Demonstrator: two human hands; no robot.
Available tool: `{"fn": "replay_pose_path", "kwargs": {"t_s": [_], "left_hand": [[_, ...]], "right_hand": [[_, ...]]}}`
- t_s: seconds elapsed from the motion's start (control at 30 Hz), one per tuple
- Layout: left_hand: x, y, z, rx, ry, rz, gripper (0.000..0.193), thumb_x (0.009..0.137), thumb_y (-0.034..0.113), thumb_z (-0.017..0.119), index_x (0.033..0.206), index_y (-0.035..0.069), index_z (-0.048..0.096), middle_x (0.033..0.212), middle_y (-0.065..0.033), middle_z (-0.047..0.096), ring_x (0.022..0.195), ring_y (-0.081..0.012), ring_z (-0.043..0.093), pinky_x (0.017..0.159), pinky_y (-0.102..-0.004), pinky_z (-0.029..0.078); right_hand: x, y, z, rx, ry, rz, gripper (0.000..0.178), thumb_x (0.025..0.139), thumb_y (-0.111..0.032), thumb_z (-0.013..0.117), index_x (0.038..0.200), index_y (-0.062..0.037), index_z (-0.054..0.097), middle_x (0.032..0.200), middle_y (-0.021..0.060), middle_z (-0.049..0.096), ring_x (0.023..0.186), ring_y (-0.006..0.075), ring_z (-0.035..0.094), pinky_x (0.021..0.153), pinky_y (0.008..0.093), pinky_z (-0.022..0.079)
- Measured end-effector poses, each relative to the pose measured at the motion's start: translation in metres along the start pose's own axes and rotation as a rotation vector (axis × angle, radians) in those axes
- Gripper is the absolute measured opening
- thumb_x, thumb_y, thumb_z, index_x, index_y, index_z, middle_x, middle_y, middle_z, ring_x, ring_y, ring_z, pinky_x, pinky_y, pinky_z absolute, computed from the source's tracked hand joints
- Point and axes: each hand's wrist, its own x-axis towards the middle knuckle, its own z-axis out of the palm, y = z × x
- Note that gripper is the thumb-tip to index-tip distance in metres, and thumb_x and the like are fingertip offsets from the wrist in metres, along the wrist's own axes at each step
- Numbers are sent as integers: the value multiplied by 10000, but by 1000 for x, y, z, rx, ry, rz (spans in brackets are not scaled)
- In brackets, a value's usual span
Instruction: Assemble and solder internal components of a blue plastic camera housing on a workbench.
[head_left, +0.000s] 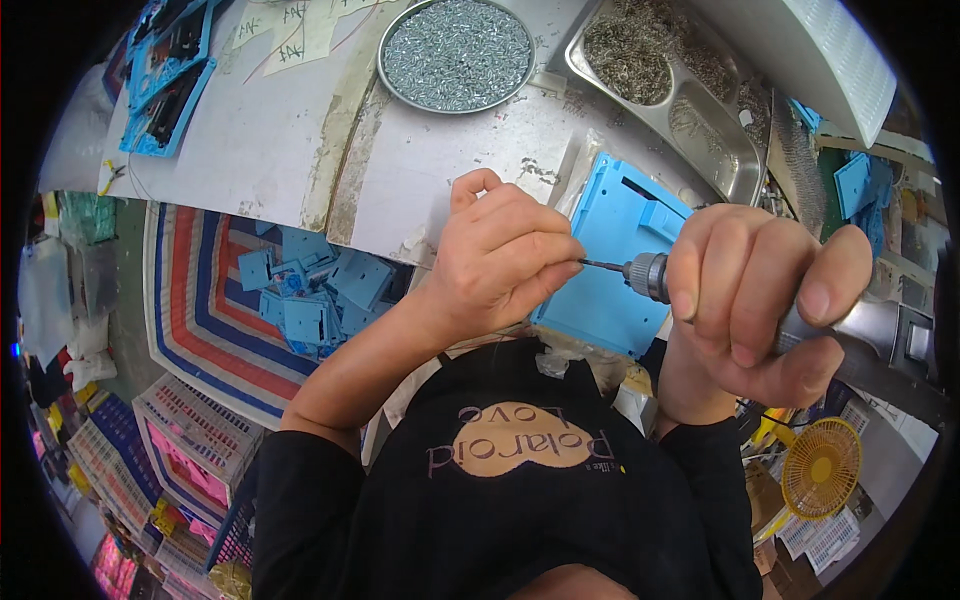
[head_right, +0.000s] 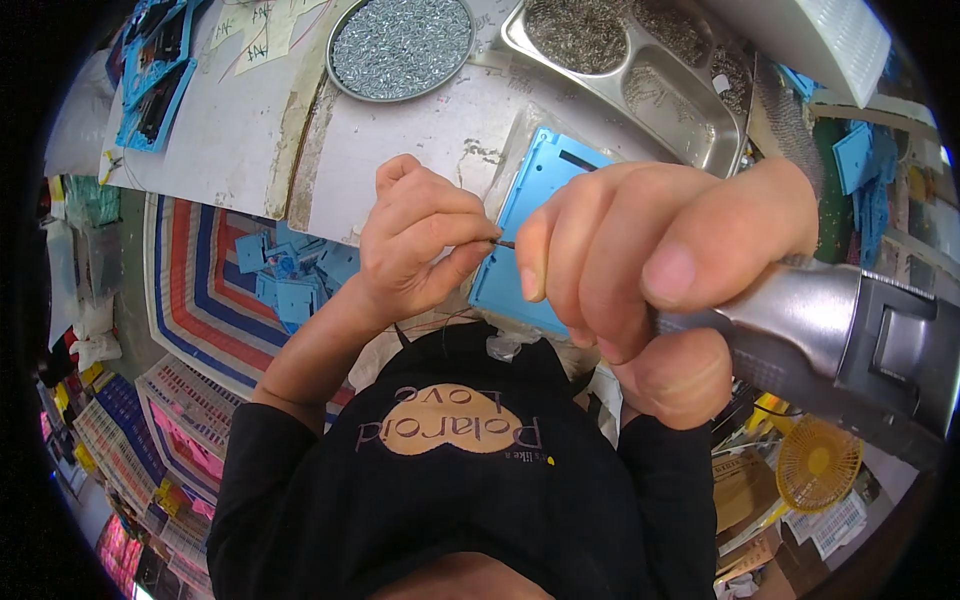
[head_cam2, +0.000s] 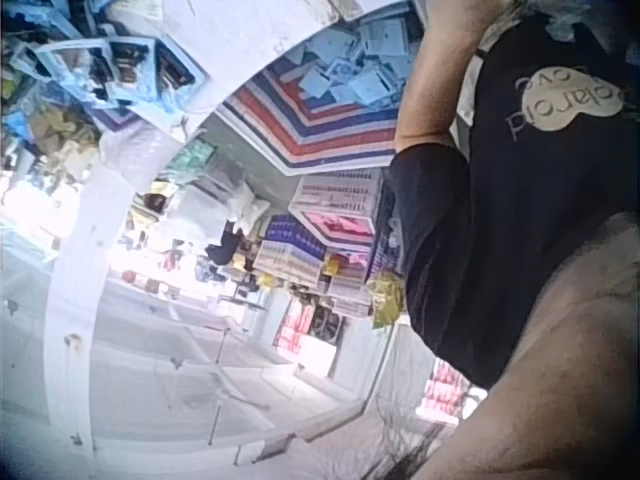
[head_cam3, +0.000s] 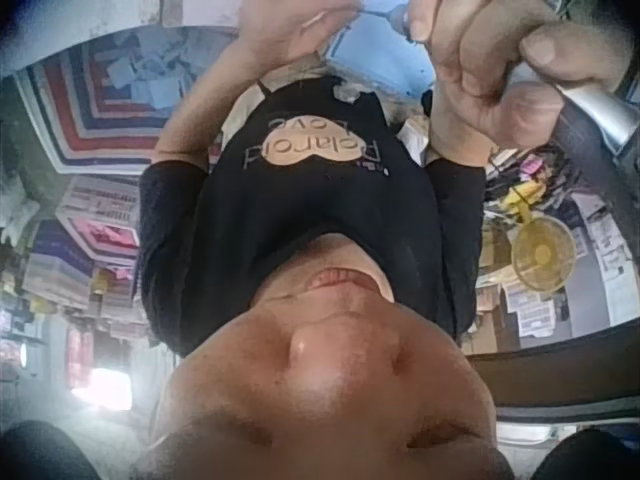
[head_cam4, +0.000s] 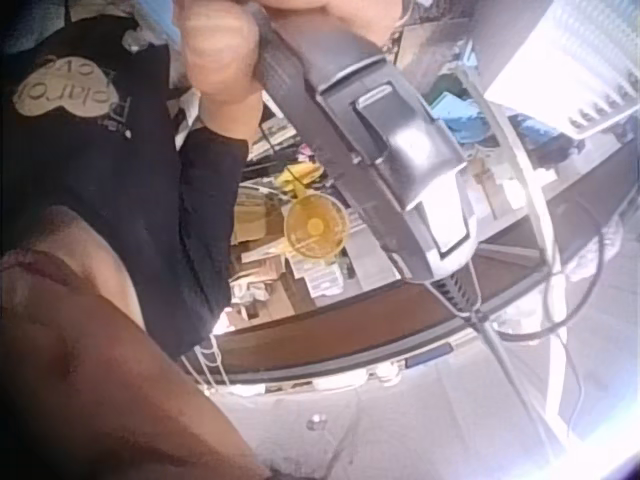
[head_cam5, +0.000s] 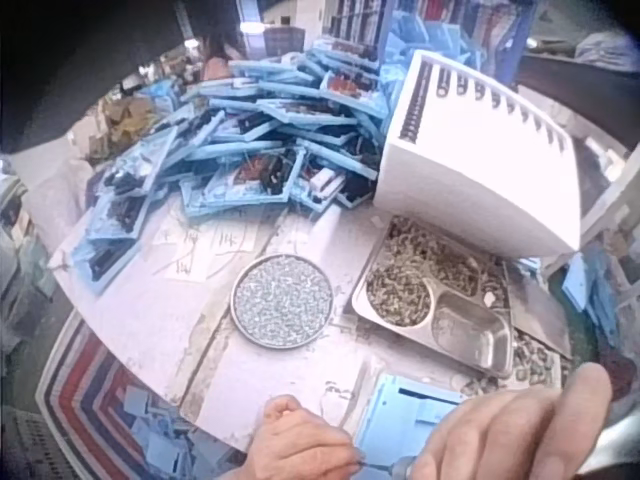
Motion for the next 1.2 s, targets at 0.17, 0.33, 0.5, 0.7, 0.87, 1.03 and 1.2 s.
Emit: {"fn": "replay_pose_path", "kwargs": {"t_s": [0.17, 0.33, 0.5, 0.7, 0.87, 1.03, 1.2], "left_hand": [[-6, 10, -10, 57, -18, 70, 202, 753, 86, 809, 938, 81, 726, 875, -21, 675, 712, -192, 593, 778, -382, 376], [-20, -8, -23, 168, 61, -122, 156, 783, 85, 803, 879, 103, 681, 829, -2, 666, 686, -190, 604, 770, -370, 401], [-34, -4, -26, 105, -33, -194, 223, 786, 122, 805, 748, 112, 586, 723, -4, 577, 628, -219, 540, 723, -381, 387], [-31, 14, -18, 237, -129, -133, 192, 766, 179, 821, 833, 133, 647, 820, 23, 639, 780, -180, 597, 858, -418, 374], [-32, 23, -11, 204, -119, -125, 189, 764, 165, 819, 912, 149, 703, 925, 44, 698, 881, -151, 629, 946, -439, 338], [-29, 29, -9, 124, -116, -124, 192, 748, 151, 826, 896, 142, 704, 917, 40, 701, 869, -150, 628, 954, -442, 329], [-29, 33, -16, 205, -208, -72, 233, 730, 151, 825, 930, 127, 707, 973, 22, 712, 913, -174, 635, 973, -458, 331]], "right_hand": [[-7, 4, 13, 13, 58, 8, 229, 1036, -336, 608, 1133, -151, 515, 643, -72, 526, 542, 69, 506, 637, 277, 507], [-25, 21, 29, -95, 195, 73, 256, 1010, -290, 654, 1083, -108, 489, 613, -29, 495, 517, 108, 479, 581, 314, 470], [-31, 34, 37, -241, 151, 142, 273, 951, -165, 726, 1013, -75, 475, 637, 33, 537, 548, 139, 528, 572, 321, 481], [-40, 45, 30, -271, 45, 58, 275, 878, -34, 780, 998, -46, 533, 710, 75, 631, 598, 145, 613, 558, 286, 492], [-28, 20, 35, -53, 96, 47, 312, 942, -176, 751, 1067, -67, 487, 667, 43, 558, 567, 151, 544, 623, 349, 509], [-26, 10, 41, -18, 108, 21, 327, 949, -219, 756, 1050, -78, 479, 655, 32, 535, 557, 150, 518, 609, 349, 488], [-35, 9, 44, 21, 135, 21, 306, 942, -179, 757, 1035, -67, 488, 698, 52, 556, 578, 152, 523, 619, 350, 486]]}}
